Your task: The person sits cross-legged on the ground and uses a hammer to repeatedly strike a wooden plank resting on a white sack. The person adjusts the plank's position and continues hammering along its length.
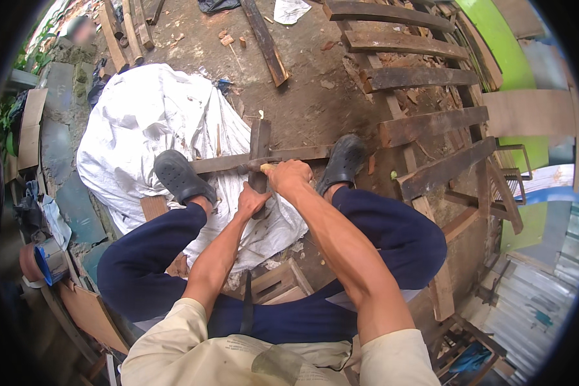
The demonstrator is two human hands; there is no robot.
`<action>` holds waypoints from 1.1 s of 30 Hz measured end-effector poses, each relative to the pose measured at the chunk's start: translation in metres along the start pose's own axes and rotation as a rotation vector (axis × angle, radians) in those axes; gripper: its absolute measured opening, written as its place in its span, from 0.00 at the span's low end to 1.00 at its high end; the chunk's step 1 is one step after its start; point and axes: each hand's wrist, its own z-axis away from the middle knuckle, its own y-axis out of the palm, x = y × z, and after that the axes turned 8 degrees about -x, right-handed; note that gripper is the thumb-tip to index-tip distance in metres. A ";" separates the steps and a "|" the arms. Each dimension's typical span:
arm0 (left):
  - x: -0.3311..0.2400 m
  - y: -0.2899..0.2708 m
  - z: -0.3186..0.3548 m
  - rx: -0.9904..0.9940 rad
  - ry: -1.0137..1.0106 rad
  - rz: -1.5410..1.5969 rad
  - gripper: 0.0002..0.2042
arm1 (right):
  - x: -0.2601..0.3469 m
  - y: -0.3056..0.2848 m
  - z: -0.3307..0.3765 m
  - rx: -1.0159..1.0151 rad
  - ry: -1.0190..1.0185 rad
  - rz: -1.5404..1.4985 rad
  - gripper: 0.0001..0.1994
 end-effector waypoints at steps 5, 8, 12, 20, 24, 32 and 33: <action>0.007 0.005 0.004 -0.031 0.008 0.009 0.50 | 0.003 0.013 0.004 0.037 0.056 -0.024 0.32; 0.002 0.008 -0.002 -0.037 0.010 0.018 0.50 | -0.011 0.011 -0.004 0.055 -0.002 -0.083 0.31; 0.013 0.002 0.001 -0.019 -0.024 0.011 0.48 | -0.048 -0.037 -0.002 0.450 -0.084 -0.479 0.25; -0.008 0.022 0.037 -0.936 0.358 0.183 0.44 | -0.074 -0.012 0.014 0.327 0.152 -1.361 0.19; -0.079 -0.009 0.063 -0.810 0.862 0.070 0.36 | -0.072 -0.003 0.013 0.326 0.287 -1.517 0.19; -0.108 -0.031 -0.003 -0.324 0.914 -0.002 0.09 | -0.107 0.001 -0.006 0.031 0.043 -1.801 0.25; -0.107 -0.030 -0.006 -0.321 0.957 0.015 0.09 | -0.126 0.005 -0.017 -0.013 0.028 -1.818 0.26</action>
